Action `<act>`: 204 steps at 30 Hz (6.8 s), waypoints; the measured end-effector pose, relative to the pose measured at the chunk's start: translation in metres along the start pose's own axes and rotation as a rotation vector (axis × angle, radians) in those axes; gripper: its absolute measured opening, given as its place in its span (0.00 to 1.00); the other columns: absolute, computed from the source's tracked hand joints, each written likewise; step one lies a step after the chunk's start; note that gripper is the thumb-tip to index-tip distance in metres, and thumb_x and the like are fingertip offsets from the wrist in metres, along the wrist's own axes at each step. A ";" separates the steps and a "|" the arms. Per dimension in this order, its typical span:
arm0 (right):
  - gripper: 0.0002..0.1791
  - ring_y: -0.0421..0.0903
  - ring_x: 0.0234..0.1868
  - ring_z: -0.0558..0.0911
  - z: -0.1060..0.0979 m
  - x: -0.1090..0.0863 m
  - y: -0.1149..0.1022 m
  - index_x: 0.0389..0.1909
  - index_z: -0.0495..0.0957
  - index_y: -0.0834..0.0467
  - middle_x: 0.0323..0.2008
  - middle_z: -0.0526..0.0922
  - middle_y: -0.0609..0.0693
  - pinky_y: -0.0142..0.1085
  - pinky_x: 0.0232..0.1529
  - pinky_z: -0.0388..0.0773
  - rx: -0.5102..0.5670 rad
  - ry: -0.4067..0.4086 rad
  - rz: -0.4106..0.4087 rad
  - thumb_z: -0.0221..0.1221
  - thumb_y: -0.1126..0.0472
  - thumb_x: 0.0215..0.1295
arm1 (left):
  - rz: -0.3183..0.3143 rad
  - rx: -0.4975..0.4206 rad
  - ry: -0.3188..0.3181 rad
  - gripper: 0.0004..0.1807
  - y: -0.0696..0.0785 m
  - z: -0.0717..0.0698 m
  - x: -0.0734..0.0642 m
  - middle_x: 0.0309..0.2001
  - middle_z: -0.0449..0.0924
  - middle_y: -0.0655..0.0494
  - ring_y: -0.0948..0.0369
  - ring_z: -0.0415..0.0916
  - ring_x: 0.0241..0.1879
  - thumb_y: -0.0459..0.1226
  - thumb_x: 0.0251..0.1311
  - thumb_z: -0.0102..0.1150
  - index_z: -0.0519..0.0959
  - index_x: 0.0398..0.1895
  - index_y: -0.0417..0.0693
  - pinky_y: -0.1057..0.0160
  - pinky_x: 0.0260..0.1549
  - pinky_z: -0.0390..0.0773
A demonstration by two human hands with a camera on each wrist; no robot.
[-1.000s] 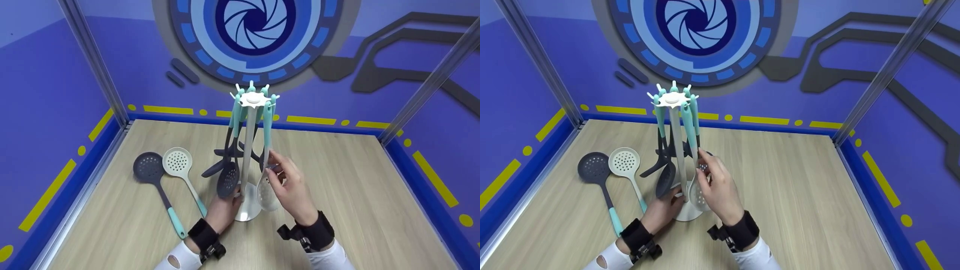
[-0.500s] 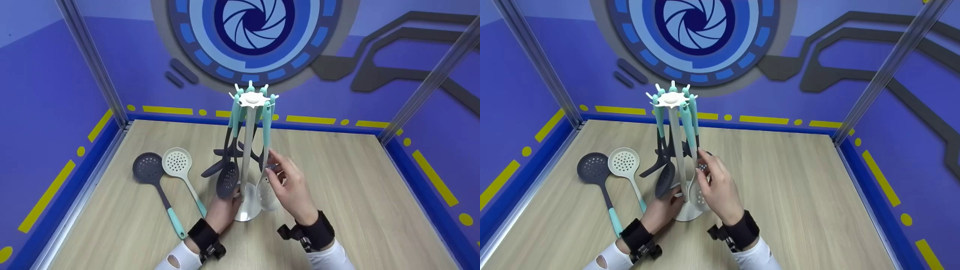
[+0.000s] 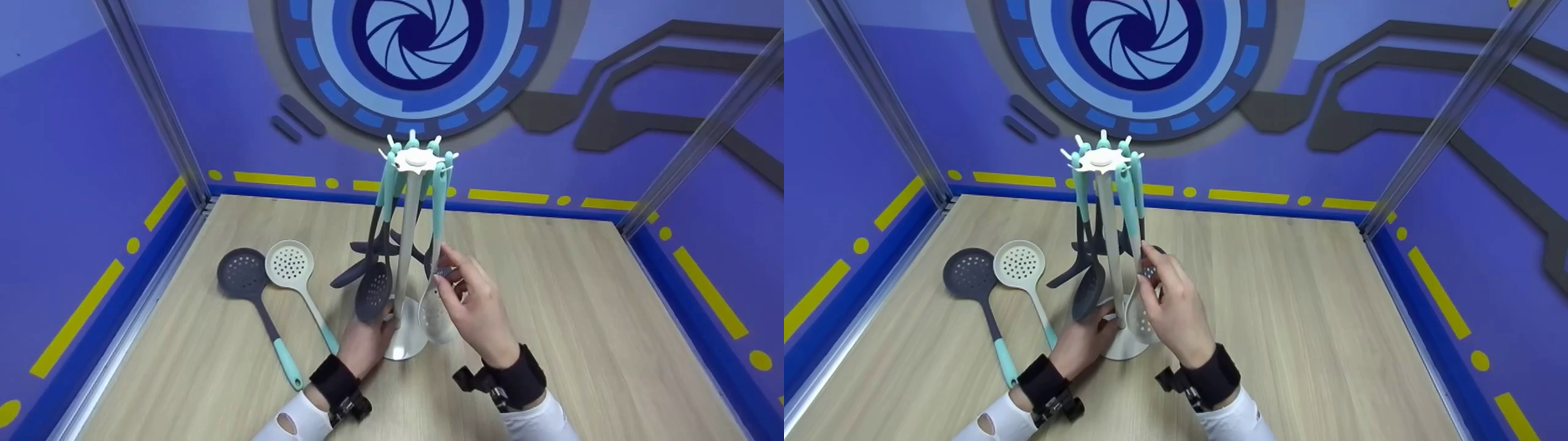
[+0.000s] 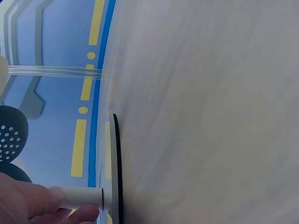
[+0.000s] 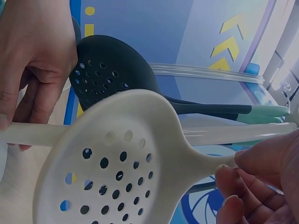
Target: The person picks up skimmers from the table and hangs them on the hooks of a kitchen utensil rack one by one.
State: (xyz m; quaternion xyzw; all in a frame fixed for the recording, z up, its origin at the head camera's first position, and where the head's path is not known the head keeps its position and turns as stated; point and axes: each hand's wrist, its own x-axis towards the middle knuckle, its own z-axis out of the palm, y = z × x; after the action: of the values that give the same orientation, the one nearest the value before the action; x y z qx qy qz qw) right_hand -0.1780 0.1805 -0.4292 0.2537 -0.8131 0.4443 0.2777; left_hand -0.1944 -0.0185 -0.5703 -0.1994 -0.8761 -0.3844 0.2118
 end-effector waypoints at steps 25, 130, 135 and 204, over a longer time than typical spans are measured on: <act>0.31 0.40 0.35 0.84 -0.004 0.000 -0.001 0.72 0.73 0.56 0.48 0.85 0.51 0.28 0.31 0.81 -0.020 0.005 0.015 0.63 0.74 0.70 | -0.083 0.070 -0.200 0.25 0.013 -0.016 -0.013 0.43 0.88 0.49 0.59 0.87 0.38 0.38 0.70 0.66 0.74 0.67 0.46 0.59 0.36 0.86; 0.31 0.38 0.36 0.82 -0.013 -0.001 -0.001 0.74 0.72 0.55 0.52 0.84 0.50 0.29 0.34 0.82 -0.026 0.039 0.011 0.63 0.71 0.71 | -0.085 0.296 0.115 0.14 -0.045 -0.218 -0.008 0.43 0.90 0.48 0.52 0.86 0.41 0.32 0.61 0.74 0.86 0.50 0.43 0.47 0.35 0.84; 0.31 0.38 0.36 0.82 -0.013 -0.001 -0.001 0.74 0.72 0.56 0.52 0.84 0.51 0.27 0.34 0.81 -0.017 0.044 0.001 0.63 0.72 0.71 | -0.074 0.255 0.118 0.14 -0.026 -0.218 -0.007 0.43 0.89 0.49 0.52 0.87 0.42 0.32 0.61 0.74 0.85 0.50 0.43 0.48 0.37 0.87; 0.07 0.35 0.40 0.82 -0.005 -0.009 -0.009 0.47 0.85 0.49 0.42 0.85 0.40 0.33 0.38 0.84 -0.045 -0.260 -0.127 0.66 0.63 0.72 | 0.141 -0.312 0.138 0.11 0.121 -0.137 0.079 0.40 0.88 0.61 0.70 0.82 0.35 0.45 0.71 0.66 0.87 0.48 0.50 0.69 0.33 0.84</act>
State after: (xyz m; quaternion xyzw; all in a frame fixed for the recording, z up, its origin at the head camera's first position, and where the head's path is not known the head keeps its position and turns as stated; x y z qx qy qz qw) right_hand -0.1645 0.1820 -0.4273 0.3538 -0.8342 0.3711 0.2032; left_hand -0.1679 -0.0319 -0.3737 -0.2640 -0.7731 -0.5126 0.2644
